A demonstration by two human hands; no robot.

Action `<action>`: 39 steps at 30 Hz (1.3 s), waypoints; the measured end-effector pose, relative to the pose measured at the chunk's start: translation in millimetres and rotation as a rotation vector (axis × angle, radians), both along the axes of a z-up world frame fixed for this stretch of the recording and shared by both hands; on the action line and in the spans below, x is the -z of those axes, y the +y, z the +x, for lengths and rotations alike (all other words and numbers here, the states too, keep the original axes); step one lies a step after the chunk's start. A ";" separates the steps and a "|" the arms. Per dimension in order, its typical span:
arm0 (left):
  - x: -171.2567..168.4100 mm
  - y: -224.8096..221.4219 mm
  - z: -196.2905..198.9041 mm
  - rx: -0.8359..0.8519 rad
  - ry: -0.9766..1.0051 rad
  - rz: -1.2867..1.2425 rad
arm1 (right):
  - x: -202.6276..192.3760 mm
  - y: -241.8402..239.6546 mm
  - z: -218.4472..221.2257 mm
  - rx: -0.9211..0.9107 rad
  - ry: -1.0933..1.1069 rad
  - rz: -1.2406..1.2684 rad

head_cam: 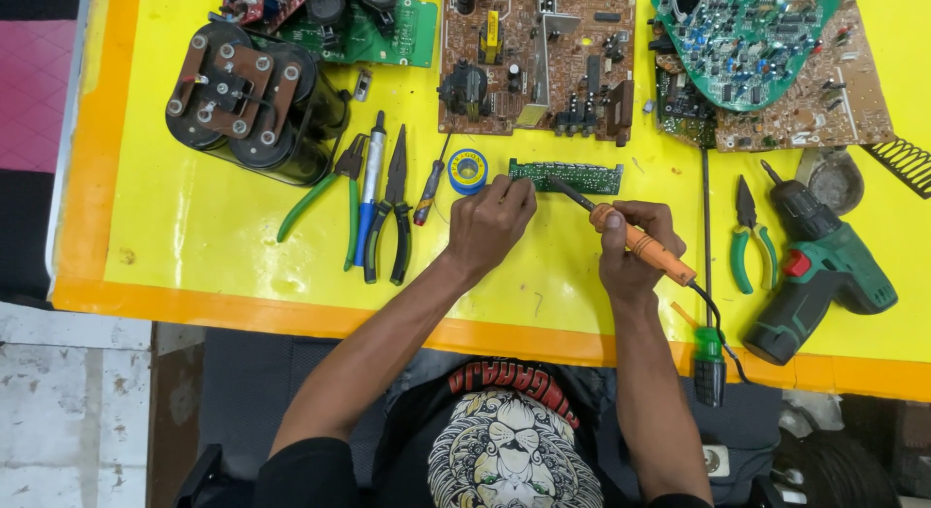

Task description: Soldering components on a printed circuit board using a handheld soldering iron at a repair bench.

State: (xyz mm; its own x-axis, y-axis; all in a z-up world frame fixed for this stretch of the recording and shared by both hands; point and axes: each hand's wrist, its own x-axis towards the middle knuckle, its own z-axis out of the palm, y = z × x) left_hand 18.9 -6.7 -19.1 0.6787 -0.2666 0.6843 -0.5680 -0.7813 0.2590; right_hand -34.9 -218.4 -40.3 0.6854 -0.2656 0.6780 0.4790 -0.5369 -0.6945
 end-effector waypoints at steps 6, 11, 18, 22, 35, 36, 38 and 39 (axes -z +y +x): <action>-1.1 0.9 -0.2 -0.003 0.003 0.011 | 1.2 1.0 1.0 0.004 -0.006 0.002; 0.8 0.4 0.4 -0.003 -0.002 0.009 | -4.2 3.1 1.4 -0.023 0.002 0.018; 2.6 0.2 -0.1 0.004 0.015 0.009 | -11.7 10.0 1.5 -0.034 0.013 0.024; 3.4 -0.2 0.9 -0.007 -0.016 0.011 | -12.8 10.2 3.0 -0.054 0.008 0.051; 1.9 1.1 0.6 0.000 -0.023 0.039 | -10.9 6.0 3.0 -0.008 -0.021 0.029; 1.8 1.4 0.8 0.004 -0.018 0.035 | -8.7 3.8 3.1 -0.001 -0.025 0.034; 2.7 1.0 0.6 -0.002 -0.021 0.030 | -4.6 0.5 3.1 0.002 -0.021 0.033; 3.1 0.3 0.5 -0.003 -0.024 0.026 | -2.6 -1.5 2.6 0.011 -0.016 0.031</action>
